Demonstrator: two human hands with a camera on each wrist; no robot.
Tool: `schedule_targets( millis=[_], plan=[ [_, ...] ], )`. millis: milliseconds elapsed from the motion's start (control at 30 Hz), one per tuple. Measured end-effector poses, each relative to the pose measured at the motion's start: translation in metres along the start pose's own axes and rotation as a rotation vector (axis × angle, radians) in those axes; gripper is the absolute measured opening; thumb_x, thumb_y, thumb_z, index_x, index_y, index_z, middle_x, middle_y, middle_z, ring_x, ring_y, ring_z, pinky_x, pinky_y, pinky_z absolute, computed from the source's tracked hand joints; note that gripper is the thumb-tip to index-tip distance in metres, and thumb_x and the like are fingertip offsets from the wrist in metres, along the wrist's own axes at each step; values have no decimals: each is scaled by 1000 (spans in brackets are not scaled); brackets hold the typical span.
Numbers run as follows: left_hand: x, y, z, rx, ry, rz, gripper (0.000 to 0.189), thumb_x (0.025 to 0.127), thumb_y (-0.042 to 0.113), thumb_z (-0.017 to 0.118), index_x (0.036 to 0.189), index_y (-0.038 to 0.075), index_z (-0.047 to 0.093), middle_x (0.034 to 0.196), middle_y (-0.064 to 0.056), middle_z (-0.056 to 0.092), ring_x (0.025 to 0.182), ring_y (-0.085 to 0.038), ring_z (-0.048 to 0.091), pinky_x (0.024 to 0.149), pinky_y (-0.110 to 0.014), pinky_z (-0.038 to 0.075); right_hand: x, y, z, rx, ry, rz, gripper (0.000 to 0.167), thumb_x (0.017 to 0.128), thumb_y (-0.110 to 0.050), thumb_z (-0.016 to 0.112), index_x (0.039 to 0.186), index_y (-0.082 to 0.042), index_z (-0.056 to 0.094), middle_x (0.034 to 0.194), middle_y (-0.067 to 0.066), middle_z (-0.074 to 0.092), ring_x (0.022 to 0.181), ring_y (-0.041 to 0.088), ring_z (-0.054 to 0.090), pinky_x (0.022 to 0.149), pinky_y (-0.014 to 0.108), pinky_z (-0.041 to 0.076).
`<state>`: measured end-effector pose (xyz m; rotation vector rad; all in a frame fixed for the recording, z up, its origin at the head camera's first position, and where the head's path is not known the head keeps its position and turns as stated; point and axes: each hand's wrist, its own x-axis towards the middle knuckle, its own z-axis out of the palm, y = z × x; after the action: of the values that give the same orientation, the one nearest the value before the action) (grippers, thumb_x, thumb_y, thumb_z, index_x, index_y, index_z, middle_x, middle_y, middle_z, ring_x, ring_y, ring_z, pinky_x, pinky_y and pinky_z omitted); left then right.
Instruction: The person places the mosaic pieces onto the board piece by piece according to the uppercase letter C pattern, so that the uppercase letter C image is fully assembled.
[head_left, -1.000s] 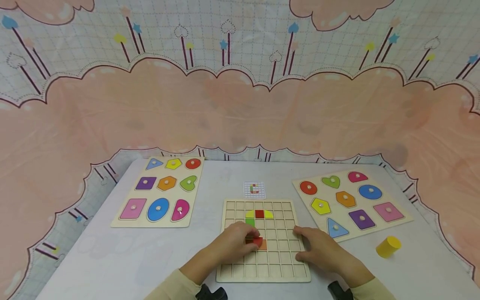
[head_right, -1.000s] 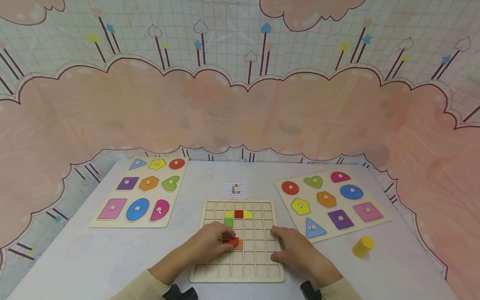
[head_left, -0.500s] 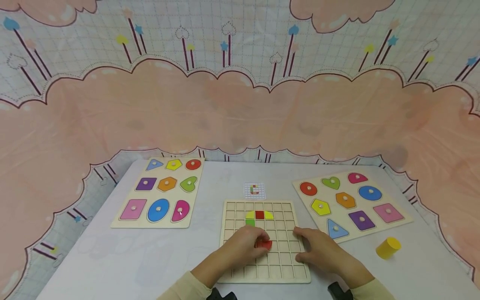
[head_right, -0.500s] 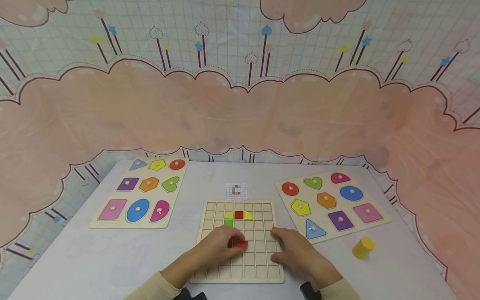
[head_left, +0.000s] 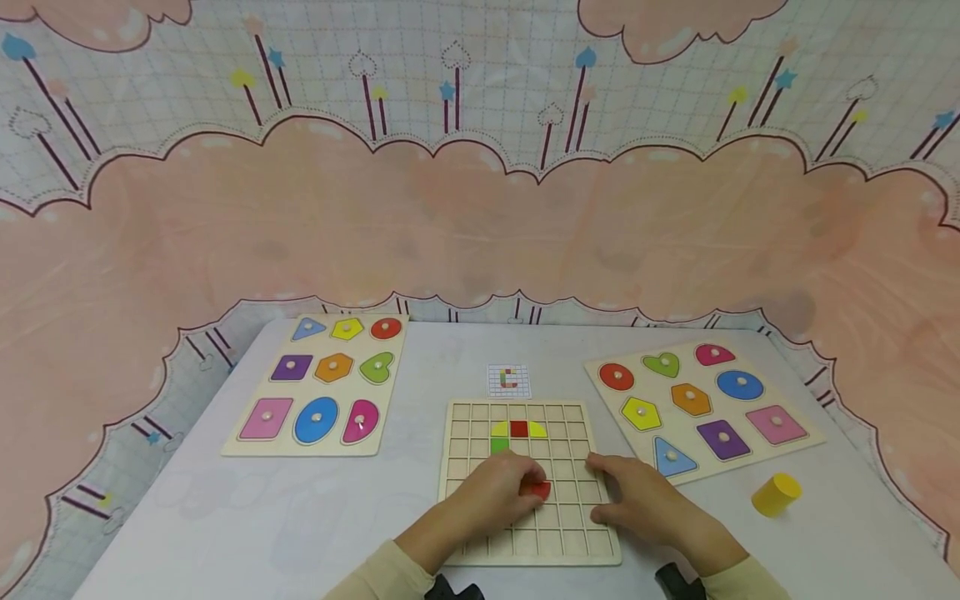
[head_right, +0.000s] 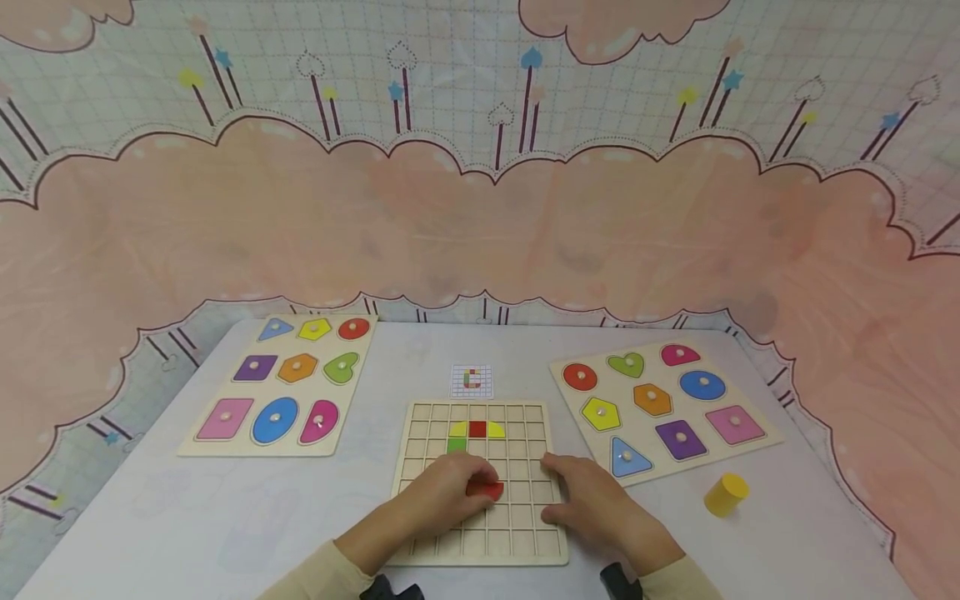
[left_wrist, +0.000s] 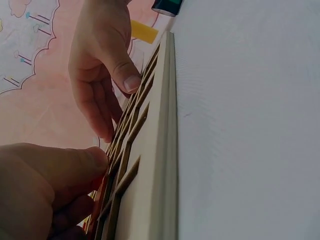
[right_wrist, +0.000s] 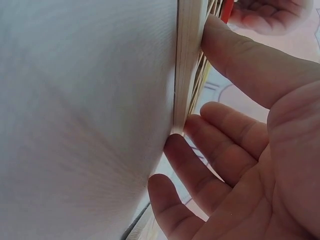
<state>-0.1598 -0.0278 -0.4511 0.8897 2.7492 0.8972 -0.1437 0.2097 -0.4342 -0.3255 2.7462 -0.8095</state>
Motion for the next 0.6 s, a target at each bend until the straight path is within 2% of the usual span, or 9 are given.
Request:
schedule_targets(
  millis=[400,600],
  plan=[
    [1,0,5,1,29,10,10,87,17,78,94,14,72,76,15,52,75,-4,46,64,-17,42,1,1,0,-14,-5,7,68,75,-22,88,136,-7,61,138,10,59,131,38,49,107,57,38],
    [0,1,5,3,47,21,10,87,16,78,94,14,72,78,15,55,75,-3,46,66,-18,43,0,1,0,-19,-1,1,68,76,-22,88,136,-6,60,139,11,58,132,38,48,108,57,37]
  ],
)
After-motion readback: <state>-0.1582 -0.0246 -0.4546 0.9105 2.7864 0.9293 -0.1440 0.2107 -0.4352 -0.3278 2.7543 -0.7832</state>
